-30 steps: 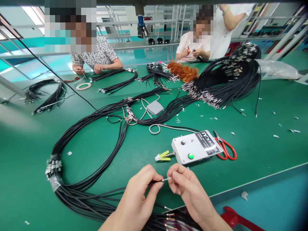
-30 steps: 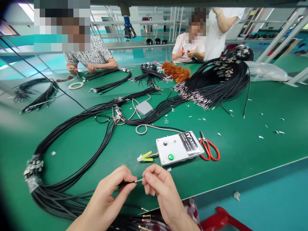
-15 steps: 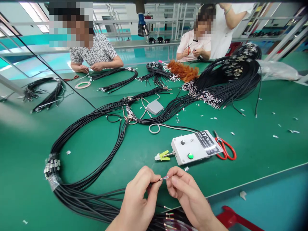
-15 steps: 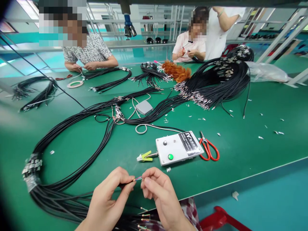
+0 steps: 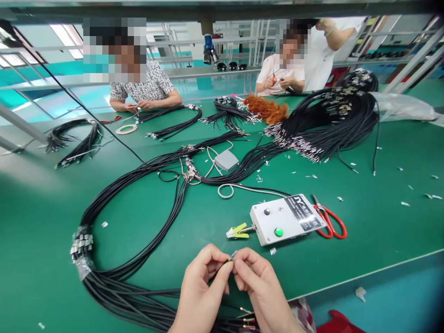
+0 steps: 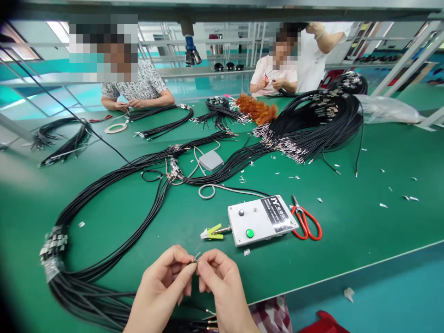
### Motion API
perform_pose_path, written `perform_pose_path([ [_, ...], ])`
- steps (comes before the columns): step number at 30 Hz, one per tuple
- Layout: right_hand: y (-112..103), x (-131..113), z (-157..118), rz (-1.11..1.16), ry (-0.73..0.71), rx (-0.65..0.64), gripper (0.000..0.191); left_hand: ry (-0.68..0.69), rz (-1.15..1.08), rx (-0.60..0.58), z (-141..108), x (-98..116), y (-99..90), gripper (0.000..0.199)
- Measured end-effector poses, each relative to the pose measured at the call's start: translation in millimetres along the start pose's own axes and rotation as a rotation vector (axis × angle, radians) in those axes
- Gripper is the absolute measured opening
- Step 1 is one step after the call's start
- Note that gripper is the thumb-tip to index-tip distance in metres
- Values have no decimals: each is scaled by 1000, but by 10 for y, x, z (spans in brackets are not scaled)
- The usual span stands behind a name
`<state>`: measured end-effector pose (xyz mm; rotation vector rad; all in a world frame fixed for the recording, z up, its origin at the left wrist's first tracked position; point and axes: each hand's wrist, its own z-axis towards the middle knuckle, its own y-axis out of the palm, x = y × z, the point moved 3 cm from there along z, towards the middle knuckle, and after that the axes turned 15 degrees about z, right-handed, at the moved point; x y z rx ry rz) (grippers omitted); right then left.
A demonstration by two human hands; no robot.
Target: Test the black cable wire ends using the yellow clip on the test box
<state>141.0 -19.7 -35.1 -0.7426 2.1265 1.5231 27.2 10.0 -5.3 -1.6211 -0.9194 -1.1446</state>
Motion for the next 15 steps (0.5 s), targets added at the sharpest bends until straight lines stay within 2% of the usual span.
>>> perform_pose_path([
  [2, 6, 10, 23, -46, -18, -20, 37, -56, -82, -70, 31, 25, 13, 29],
  [7, -6, -79, 63, -228, -78, -57, 39, -57, -141, -186, 153, 67, 34, 34],
  [11, -53, -103, 49, -383, -123, -87, 37, -84, -171, -104, 182, -35, 33, 32],
  [15, -92, -96, 28, -593, -245, -105, 26, 58, -37, 38, 87, -70, 13, 17],
])
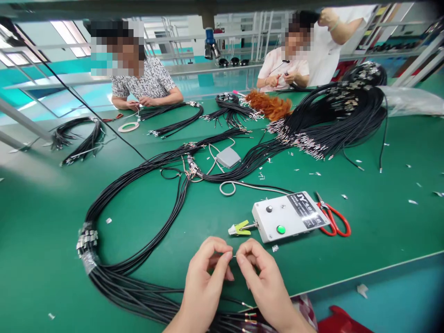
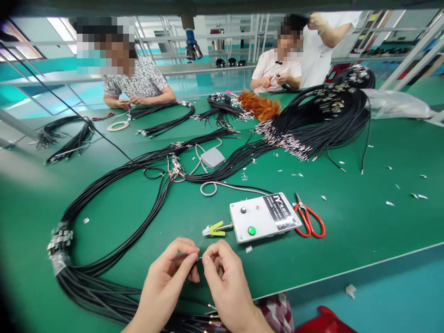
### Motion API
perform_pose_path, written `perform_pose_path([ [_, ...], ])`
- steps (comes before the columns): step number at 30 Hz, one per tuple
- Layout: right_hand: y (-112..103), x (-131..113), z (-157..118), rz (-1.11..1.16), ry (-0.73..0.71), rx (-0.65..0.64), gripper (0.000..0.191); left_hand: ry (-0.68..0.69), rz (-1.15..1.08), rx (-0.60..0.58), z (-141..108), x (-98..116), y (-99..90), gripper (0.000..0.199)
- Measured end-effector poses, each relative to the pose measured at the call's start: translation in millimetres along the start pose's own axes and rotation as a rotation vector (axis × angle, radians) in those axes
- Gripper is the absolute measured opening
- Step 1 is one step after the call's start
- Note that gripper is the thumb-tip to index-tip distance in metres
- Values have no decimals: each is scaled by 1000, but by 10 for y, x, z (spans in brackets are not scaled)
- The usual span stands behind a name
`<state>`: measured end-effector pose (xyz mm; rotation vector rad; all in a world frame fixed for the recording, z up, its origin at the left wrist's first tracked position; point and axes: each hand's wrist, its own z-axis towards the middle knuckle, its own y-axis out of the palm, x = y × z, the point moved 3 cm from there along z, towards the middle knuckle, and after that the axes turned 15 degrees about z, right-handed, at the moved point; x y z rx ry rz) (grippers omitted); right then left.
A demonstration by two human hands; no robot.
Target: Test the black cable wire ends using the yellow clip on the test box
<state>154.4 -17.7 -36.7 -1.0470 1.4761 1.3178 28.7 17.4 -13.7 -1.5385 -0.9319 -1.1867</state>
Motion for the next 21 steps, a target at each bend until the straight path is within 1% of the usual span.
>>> perform_pose_path([
  [2, -18, -9, -2, -80, -53, -12, 24, 61, 82, 57, -39, 0, -1, 12],
  [6, -104, -63, -9, -269, -137, -15, 21, 133, 212, 140, -35, -32, 11, 13],
  [9, -150, -149, -27, -492, -272, -21, 15, 157, 260, 115, -11, -67, 23, 13],
  [11, -131, -217, -29, -697, -388, -67, 18, 169, 282, 85, -10, -74, 17, 13],
  [13, -89, -283, -15, -904, -507, -151, 15, 204, 325, 45, -16, -61, -1, 15],
  [14, -72, -312, -2, -983, -558, -201, 18, 241, 356, 12, -19, -47, -10, 17],
  [16, -65, -370, 33, -1083, -635, -298, 26, 336, 412, -66, -22, -19, -22, 19],
  [17, -74, -400, 58, -1116, -662, -333, 26, 374, 429, -90, -18, -11, -30, 19],
  [18, -89, -431, 88, -1147, -687, -352, 24, 390, 433, -95, -7, -10, -41, 19],
  [19, -108, -464, 127, -1182, -706, -345, 18, 379, 425, -75, 12, -16, -55, 19],
  [21, -144, -523, 229, -1263, -729, -270, 2, 292, 384, 5, 70, -48, -88, 18],
])
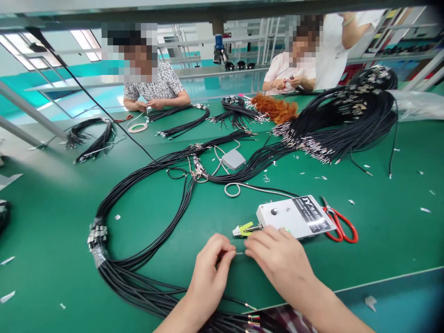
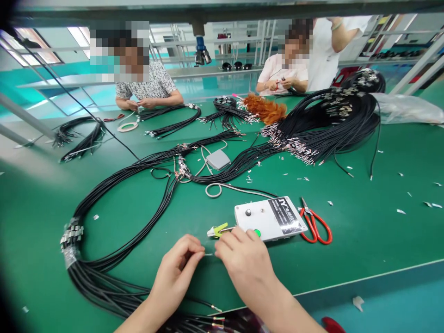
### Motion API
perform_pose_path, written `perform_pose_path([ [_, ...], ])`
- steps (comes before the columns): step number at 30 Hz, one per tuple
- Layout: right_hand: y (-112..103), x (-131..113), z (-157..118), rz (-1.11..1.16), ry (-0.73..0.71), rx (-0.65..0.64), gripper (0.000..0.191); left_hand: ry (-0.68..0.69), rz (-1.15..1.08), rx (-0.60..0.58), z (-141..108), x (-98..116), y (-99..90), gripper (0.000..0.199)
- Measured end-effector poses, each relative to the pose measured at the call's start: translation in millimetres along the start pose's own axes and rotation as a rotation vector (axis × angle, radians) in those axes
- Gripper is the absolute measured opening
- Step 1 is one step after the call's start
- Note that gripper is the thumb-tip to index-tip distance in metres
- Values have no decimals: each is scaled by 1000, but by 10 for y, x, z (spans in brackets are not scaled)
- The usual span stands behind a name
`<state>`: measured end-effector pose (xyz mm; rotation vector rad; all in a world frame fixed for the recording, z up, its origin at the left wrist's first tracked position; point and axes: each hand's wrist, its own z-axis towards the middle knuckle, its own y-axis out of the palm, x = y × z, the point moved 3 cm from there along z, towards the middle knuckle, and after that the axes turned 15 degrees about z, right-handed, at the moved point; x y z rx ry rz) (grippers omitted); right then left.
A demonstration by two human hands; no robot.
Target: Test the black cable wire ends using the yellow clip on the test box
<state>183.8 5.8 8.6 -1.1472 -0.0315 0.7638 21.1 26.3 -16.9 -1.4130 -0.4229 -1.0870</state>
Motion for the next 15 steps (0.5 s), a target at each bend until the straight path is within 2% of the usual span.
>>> perform_pose_path([
  [3, 17, 117, 129, -156, 61, -11, 26, -167, -58, 61, 82, -85, 10, 15],
  [6, 102, 187, 208, -245, 56, -97, 19, -235, -78, 63, 159, -133, 35, 15],
  [9, 145, 231, 233, -242, 38, -135, 12, -259, -75, 57, 209, -161, 57, 16],
  [15, 127, 273, 277, -207, 27, -190, 13, -286, -44, 52, 275, -188, 105, 17],
])
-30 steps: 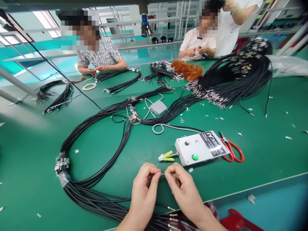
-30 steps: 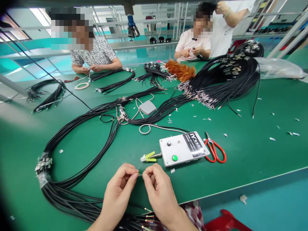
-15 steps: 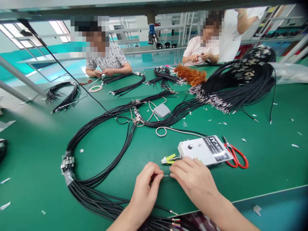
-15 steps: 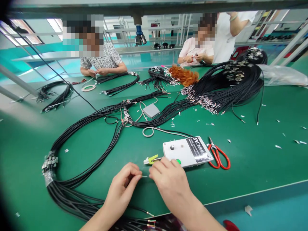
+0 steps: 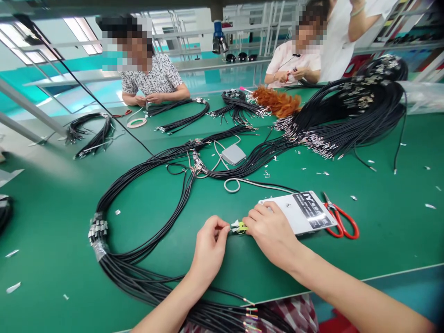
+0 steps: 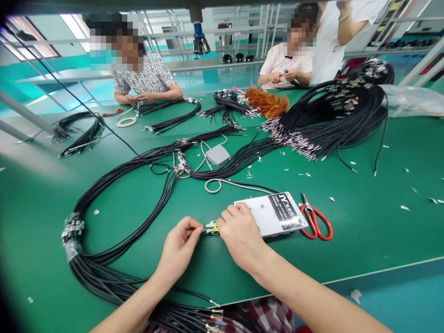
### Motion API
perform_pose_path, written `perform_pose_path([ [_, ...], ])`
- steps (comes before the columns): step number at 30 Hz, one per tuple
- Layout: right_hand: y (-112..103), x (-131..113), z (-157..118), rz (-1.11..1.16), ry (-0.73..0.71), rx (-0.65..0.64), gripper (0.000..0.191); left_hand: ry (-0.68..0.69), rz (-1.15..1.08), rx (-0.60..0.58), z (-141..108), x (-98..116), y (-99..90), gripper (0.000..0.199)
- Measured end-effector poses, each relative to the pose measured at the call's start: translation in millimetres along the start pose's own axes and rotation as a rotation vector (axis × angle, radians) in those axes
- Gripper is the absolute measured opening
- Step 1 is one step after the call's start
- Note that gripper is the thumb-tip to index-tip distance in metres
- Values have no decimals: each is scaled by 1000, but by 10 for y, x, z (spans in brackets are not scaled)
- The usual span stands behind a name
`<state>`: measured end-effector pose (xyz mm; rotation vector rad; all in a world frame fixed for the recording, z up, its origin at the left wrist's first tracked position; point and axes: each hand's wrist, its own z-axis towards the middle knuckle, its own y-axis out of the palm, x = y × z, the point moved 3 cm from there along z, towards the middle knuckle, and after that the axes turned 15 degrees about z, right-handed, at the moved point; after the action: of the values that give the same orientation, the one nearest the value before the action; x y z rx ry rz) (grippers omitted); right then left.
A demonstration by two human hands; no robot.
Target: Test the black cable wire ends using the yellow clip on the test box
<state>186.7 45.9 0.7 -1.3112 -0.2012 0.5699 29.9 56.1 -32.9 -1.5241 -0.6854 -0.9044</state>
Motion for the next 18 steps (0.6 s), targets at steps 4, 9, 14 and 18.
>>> perform_pose_path([
  [4, -18, 8, 8, 8, 11, -20, 12, -7, 18, 5, 31, -16, 25, 17],
  [9, -11, -1, 19, 16, 27, -36, 12, -15, 34, -7, 50, -29, 51, 17],
  [14, -74, -18, 24, 49, 38, -26, 11, -15, 44, -21, 68, -34, 60, 17],
  [18, -251, 68, -263, 205, 46, 195, 22, -12, 36, -32, 78, -42, 53, 18],
])
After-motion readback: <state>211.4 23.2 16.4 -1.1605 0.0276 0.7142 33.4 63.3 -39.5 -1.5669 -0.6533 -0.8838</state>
